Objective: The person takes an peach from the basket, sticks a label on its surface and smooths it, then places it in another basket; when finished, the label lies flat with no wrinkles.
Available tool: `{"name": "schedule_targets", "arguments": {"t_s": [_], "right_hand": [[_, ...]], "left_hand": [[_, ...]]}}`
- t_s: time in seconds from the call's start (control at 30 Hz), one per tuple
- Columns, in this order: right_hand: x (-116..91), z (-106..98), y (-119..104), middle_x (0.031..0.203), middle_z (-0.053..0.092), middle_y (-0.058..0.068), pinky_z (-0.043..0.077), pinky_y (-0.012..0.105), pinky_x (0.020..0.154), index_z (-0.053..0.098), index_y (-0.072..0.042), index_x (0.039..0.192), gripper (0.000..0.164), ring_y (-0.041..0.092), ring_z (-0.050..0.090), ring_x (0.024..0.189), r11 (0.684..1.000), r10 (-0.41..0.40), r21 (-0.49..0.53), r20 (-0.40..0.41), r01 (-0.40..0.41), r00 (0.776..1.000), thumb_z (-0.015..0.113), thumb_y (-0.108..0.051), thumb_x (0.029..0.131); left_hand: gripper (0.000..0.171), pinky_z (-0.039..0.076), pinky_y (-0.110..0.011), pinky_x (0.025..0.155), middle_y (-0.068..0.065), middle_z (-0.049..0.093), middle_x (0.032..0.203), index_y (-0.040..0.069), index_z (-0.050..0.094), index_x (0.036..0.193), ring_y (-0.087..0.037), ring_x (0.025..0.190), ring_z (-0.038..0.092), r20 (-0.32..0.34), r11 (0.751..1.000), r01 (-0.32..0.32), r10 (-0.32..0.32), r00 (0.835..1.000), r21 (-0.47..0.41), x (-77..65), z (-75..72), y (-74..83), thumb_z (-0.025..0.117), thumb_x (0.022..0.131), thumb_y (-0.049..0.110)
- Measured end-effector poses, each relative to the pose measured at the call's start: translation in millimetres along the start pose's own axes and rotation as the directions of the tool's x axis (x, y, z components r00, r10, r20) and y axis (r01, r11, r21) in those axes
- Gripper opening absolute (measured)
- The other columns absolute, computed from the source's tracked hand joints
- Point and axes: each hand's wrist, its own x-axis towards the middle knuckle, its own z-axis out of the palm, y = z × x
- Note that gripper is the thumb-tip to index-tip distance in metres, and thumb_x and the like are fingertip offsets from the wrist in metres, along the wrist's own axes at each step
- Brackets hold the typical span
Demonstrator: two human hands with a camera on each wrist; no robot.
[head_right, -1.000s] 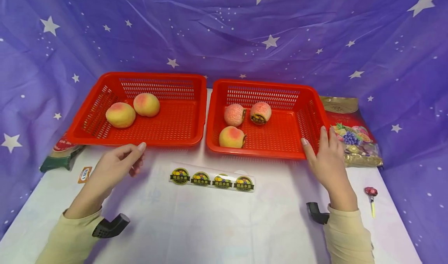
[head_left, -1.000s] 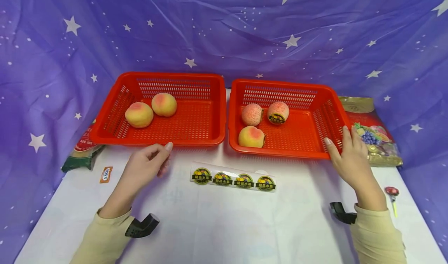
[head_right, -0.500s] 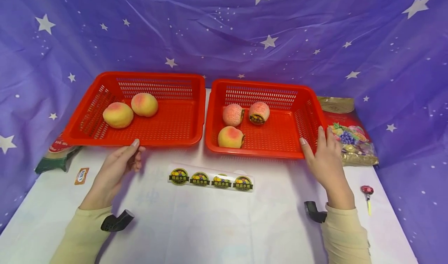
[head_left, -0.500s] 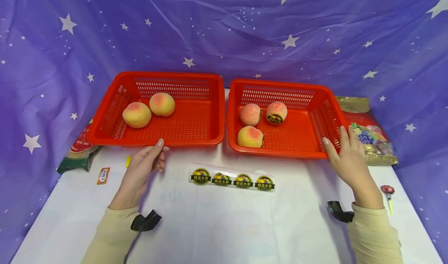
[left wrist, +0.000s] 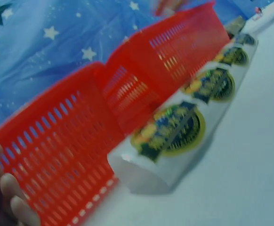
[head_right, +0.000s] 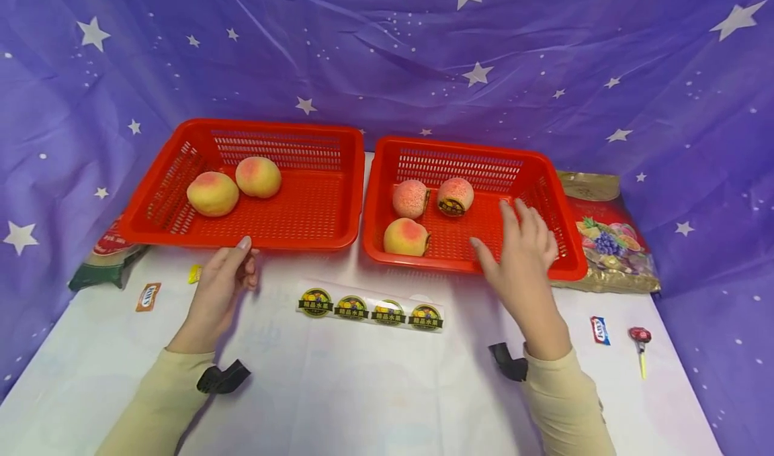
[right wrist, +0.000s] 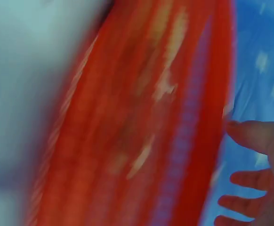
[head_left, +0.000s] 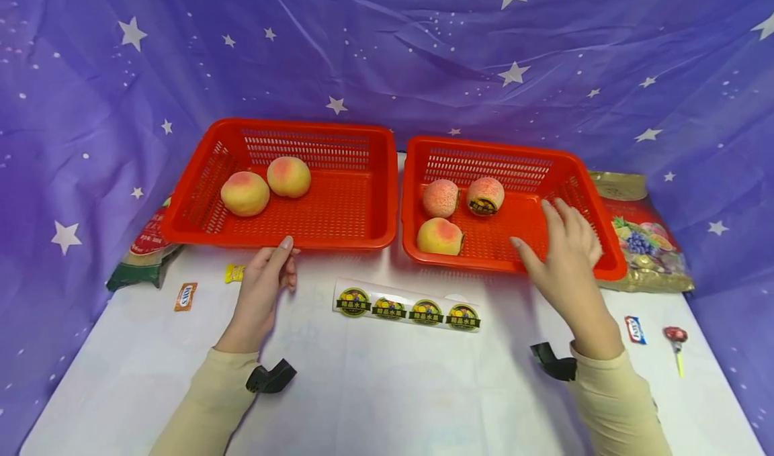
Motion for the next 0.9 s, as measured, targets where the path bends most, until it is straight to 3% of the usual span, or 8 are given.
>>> {"name": "schedule_targets", "arguments": {"t_s": [0.1,0.23,0.37,0.5,0.63,0.73,0.9], "right_hand": [[15,9,-46,0.137,0.031,0.014,0.017,0.058,0.091,0.043,-0.005,0.127,0.061,0.036,0.024,0.124,0.974,-0.202,0.082,-0.087,0.209,0.975,0.071,-0.02,0.075],[39,20,-103,0.132,0.037,0.014,0.024,0.05,0.095,0.049,-0.004,0.119,0.051,0.033,0.029,0.122,0.889,-0.409,0.178,-0.107,0.422,0.906,0.07,-0.017,0.075],[69,37,-148,0.126,0.043,0.013,0.029,0.04,0.097,0.052,-0.005,0.114,0.04,0.028,0.035,0.117,0.815,-0.541,0.234,-0.02,0.53,0.841,0.065,-0.019,0.079],[102,59,-185,0.117,0.048,0.007,0.034,0.03,0.095,0.053,-0.007,0.112,0.034,0.02,0.043,0.11,0.765,-0.638,0.247,0.165,0.595,0.752,0.062,-0.021,0.083],[134,83,-218,0.118,0.047,0.005,0.038,0.026,0.093,0.049,-0.009,0.119,0.042,0.017,0.046,0.107,0.755,-0.644,0.214,0.425,0.62,0.637,0.06,-0.027,0.083],[157,104,-236,0.123,0.044,0.005,0.038,0.026,0.093,0.045,-0.01,0.124,0.046,0.016,0.047,0.108,0.766,-0.591,0.179,0.574,0.618,0.567,0.059,-0.027,0.084],[187,134,-259,0.134,0.035,0.005,0.037,0.028,0.095,0.037,-0.015,0.133,0.053,0.015,0.041,0.117,0.798,-0.508,0.171,0.706,0.578,0.494,0.058,-0.026,0.085]], "left_hand": [[0.049,0.04,-0.022,0.043,-0.002,0.046,0.066,-0.012,0.049,0.1,-0.012,0.05,0.045,0.009,0.999,-0.041,0.041,0.999,0.0,-4.9,8.3,11.1,0.056,0.086,0.034],[0.046,0.04,-0.022,0.044,-0.002,0.046,0.063,-0.012,0.048,0.096,-0.012,0.05,0.043,0.011,1.0,-0.031,0.031,0.999,-0.001,-9.4,15.7,20.0,0.055,0.087,0.033],[0.05,0.04,-0.021,0.044,-0.003,0.044,0.063,-0.014,0.047,0.098,-0.012,0.05,0.042,0.006,1.0,-0.01,0.01,1.0,0.002,-8.8,15.9,21.6,0.056,0.086,0.034],[0.05,0.039,-0.022,0.044,-0.004,0.045,0.063,-0.013,0.048,0.098,-0.013,0.05,0.042,-0.002,1.0,-0.024,0.024,1.0,0.019,-6.1,13.3,22.2,0.056,0.085,0.035],[0.047,0.039,-0.023,0.044,-0.003,0.045,0.062,-0.011,0.05,0.094,-0.013,0.05,0.042,-0.022,0.999,-0.037,0.037,0.999,0.027,-5.7,11.4,21.9,0.057,0.085,0.034],[0.045,0.039,-0.024,0.044,-0.004,0.045,0.061,-0.01,0.052,0.092,-0.013,0.05,0.042,-0.024,0.999,-0.028,0.029,0.999,0.028,-6.7,12.7,20.4,0.058,0.085,0.034],[0.046,0.039,-0.025,0.044,-0.004,0.044,0.059,-0.01,0.054,0.091,-0.014,0.05,0.042,-0.025,0.998,-0.041,0.042,0.999,0.042,-10.4,15.5,21.7,0.058,0.084,0.035]]}}
